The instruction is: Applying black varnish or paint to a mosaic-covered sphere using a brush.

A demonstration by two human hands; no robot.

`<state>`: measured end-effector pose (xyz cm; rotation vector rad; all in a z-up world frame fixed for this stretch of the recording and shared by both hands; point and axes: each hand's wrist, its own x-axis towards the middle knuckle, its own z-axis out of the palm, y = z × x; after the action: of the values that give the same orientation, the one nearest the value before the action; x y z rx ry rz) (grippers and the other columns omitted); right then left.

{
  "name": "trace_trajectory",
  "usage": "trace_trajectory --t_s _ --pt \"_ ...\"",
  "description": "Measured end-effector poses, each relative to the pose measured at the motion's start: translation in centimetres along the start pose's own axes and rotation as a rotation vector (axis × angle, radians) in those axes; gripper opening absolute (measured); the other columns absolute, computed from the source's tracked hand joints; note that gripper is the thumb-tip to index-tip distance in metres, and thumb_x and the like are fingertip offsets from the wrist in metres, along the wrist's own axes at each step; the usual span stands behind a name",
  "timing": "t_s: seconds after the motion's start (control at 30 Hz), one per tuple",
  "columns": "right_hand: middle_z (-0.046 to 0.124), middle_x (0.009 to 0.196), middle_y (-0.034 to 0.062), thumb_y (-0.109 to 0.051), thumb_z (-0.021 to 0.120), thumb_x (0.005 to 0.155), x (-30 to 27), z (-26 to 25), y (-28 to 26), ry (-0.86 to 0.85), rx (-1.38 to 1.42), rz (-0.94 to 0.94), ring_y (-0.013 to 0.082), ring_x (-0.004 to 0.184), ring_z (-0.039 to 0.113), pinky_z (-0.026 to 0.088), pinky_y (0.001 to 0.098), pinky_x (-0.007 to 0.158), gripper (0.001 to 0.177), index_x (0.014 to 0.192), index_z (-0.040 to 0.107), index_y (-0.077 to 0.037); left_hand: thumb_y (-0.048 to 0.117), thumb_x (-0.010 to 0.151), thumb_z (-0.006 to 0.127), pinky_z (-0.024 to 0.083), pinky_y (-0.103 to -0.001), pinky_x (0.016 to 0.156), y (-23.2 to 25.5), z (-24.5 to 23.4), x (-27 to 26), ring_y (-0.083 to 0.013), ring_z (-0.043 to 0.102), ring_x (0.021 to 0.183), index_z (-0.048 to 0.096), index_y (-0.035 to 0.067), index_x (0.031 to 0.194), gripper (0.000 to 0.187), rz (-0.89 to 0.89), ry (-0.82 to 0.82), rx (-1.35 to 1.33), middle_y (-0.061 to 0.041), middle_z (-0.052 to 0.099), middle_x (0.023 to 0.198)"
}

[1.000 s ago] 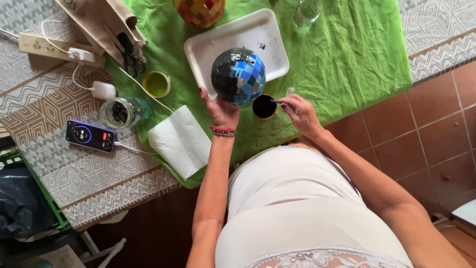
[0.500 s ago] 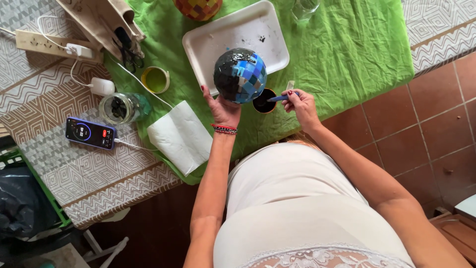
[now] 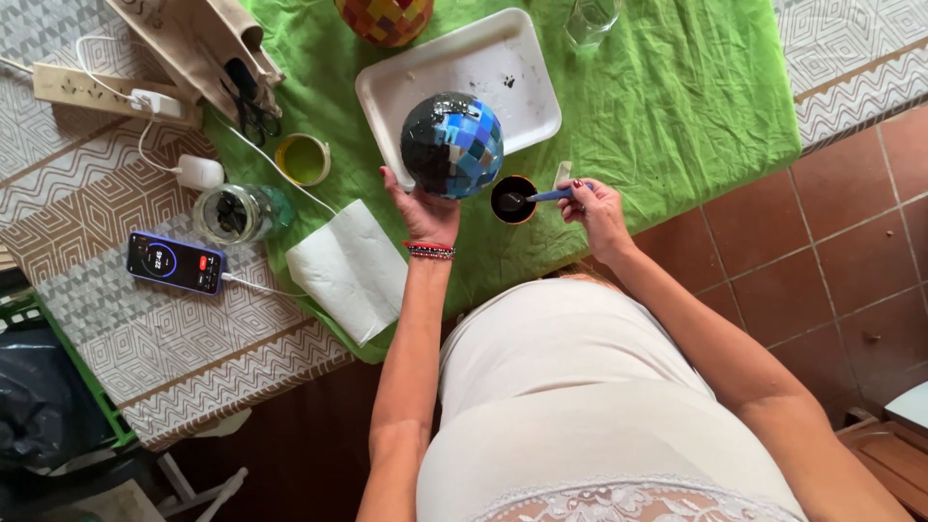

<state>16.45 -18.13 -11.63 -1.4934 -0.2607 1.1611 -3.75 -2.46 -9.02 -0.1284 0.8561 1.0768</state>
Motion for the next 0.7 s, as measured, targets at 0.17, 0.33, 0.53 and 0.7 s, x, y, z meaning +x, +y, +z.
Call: trace_trajectory --t_s 0.17,0.33,0.53,0.7 --pt "0.069 0.076 0.0111 -0.022 0.059 0.105 -1.4 0.8 -3.7 0.009 0.018 -0.031 0.0110 0.060 0.067 0.060 0.0219 0.056 0.025 0.110 0.072 -0.001 0.078 0.084 0.062 0.048 -0.046 0.106 -0.2 -0.5 1.2 -0.0272 0.069 0.112 0.065 0.013 0.124 0.076 0.012 -0.003 0.045 -0.009 0.072 0.122" --pt "0.069 0.075 0.0118 -0.022 0.061 0.105 -1.3 2.1 -8.5 -0.012 0.076 -0.088 0.0108 0.058 0.068 0.060 0.0211 0.055 0.025 0.110 0.071 0.001 0.080 0.087 0.059 0.042 -0.047 0.111 -0.7 0.2 1.1 -0.0259 0.065 0.120 0.060 0.017 0.134 0.078 0.048 -0.022 0.074 -0.006 0.066 0.132" --pt "0.068 0.080 0.0157 -0.025 0.065 0.103 -0.4 5.8 -14.8 -0.074 0.119 -0.202 0.0123 0.066 0.069 0.063 0.0227 0.062 0.030 0.113 0.070 0.002 0.078 0.089 0.055 0.044 -0.046 0.111 -1.6 2.7 -0.2 -0.0265 0.065 0.119 0.062 0.012 0.132 0.079 -0.021 -0.076 0.058 -0.010 0.068 0.130" --pt "0.069 0.079 0.0172 -0.026 0.063 0.105 0.9 8.3 -16.3 -0.095 0.075 -0.352 0.0141 0.064 0.070 0.062 0.0234 0.060 0.032 0.114 0.069 0.004 0.077 0.092 0.051 0.040 -0.047 0.113 -1.4 4.6 -1.9 -0.0267 0.061 0.124 0.059 0.010 0.137 0.081 -0.053 -0.102 0.089 -0.009 0.065 0.133"
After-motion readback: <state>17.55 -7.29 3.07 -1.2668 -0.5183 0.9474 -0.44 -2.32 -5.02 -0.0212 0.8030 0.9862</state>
